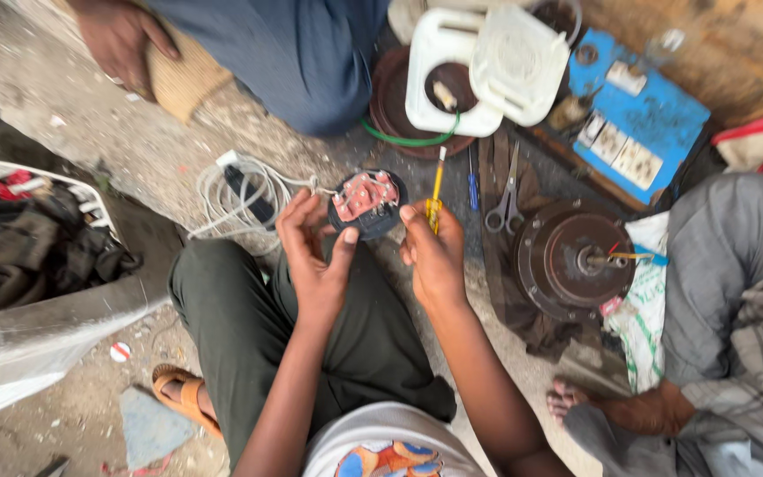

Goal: The person sits on the ground and uses a screwdriver to tighten screws on a small electrical component. They manipulate wires and adjust the component while a coworker works on a larger motor part nearby.

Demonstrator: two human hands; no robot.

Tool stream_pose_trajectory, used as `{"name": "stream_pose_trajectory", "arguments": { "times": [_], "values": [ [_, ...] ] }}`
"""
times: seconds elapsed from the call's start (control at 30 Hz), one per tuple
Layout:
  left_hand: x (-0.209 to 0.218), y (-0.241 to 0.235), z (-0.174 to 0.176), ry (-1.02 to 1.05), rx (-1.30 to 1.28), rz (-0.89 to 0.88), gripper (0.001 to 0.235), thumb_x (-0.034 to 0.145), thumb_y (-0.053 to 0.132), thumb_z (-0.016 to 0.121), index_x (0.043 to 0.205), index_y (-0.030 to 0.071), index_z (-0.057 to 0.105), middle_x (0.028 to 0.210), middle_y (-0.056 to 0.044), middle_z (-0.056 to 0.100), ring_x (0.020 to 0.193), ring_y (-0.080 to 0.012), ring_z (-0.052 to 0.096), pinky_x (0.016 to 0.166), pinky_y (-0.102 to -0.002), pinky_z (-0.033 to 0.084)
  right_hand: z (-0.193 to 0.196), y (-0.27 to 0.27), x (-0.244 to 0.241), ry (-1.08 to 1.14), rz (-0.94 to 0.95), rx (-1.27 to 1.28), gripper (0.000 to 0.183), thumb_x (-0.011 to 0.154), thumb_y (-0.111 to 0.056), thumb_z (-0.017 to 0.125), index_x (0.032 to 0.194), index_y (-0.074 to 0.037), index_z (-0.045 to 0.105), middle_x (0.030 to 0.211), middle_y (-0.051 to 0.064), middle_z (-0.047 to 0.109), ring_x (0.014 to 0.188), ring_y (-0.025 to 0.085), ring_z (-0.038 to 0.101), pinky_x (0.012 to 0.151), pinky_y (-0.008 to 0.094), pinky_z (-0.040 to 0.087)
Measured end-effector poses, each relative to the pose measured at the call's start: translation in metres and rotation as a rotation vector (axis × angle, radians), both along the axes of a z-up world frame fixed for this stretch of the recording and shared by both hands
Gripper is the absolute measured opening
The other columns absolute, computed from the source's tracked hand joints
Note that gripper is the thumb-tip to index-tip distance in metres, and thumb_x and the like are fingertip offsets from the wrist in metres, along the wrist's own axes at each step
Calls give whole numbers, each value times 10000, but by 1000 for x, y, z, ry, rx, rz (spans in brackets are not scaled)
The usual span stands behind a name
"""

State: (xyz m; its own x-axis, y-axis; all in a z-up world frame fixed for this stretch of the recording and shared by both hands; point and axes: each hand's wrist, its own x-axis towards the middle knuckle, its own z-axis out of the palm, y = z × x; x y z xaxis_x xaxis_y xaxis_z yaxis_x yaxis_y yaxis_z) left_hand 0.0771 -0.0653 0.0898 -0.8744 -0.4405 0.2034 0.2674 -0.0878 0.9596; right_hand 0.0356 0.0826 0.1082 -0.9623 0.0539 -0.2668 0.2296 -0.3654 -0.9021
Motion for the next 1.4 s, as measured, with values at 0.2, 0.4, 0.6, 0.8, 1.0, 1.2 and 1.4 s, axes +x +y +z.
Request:
{"name": "stream_pose_trajectory", "arguments": {
  "times": [0.2, 0.4, 0.6, 0.8, 1.0, 1.2, 1.4],
  "values": [
    [1, -2, 2, -281, 871, -159, 392, 993, 208, 604, 1301, 15, 455, 1208, -164, 594, 1013, -239, 695, 842, -396, 588, 42, -22, 4, 166, -8, 30, 114, 934, -90, 696, 915, -67, 586, 843, 45, 696, 528, 50, 450, 472, 242, 381],
    [-48, 26, -68, -135, 337, -258, 358, 1030, 160, 644, 1298, -70, 590, 1199, -146, 720, 1060, -169, 695, 933, -301, 559, -8, -27, 4, 202, -5, 135, 107, 976, -121, 674, 924, -51, 611, 874, 52, 696, 530, 38, 455, 451, 216, 368],
    [-77, 86, -68, -388, -49, -96, 475, 871, 180, 768, 1234, -15, 533, 1034, -146, 706, 846, -196, 708, 745, -345, 569, -61, 41, 8, 152, -279, 419, 154, 998, -162, 665, 1011, -10, 641, 968, 82, 747, 659, 90, 533, 592, 250, 416],
    [-59, 74, -57, -338, -98, -54, 205, 949, 176, 716, 1063, 11, 673, 906, -115, 753, 784, -154, 715, 706, -319, 577, -101, 52, -41, 244, -188, 513, 290, 996, -214, 672, 1154, 28, 682, 1032, 69, 761, 1005, 135, 706, 930, 281, 537],
    [-68, -15, -76, -332, 113, 41, 176, 1044, 172, 672, 1130, 18, 665, 882, -68, 650, 720, -87, 561, 616, -252, 474, -116, 2, -68, 206, -113, 686, 391, 940, -349, 747, 1138, -13, 721, 906, 25, 722, 830, 83, 628, 759, 256, 511],
    [-66, -74, -80, -467, 63, -43, 227, 1049, 250, 598, 1136, 47, 651, 926, -10, 687, 697, -69, 579, 551, -211, 418, -124, -27, -93, 143, -85, 697, 318, 899, -307, 776, 927, 2, 706, 709, 12, 616, 660, 86, 528, 601, 296, 442],
    [-68, -54, -59, -623, 147, -301, 545, 1051, 507, 441, 1206, 48, 691, 1044, -78, 773, 765, -124, 668, 650, -260, 467, -87, -26, -62, 482, -127, 797, 164, 967, -142, 763, 974, -15, 660, 814, 67, 605, 728, 151, 541, 650, 327, 445]
  ]
}}
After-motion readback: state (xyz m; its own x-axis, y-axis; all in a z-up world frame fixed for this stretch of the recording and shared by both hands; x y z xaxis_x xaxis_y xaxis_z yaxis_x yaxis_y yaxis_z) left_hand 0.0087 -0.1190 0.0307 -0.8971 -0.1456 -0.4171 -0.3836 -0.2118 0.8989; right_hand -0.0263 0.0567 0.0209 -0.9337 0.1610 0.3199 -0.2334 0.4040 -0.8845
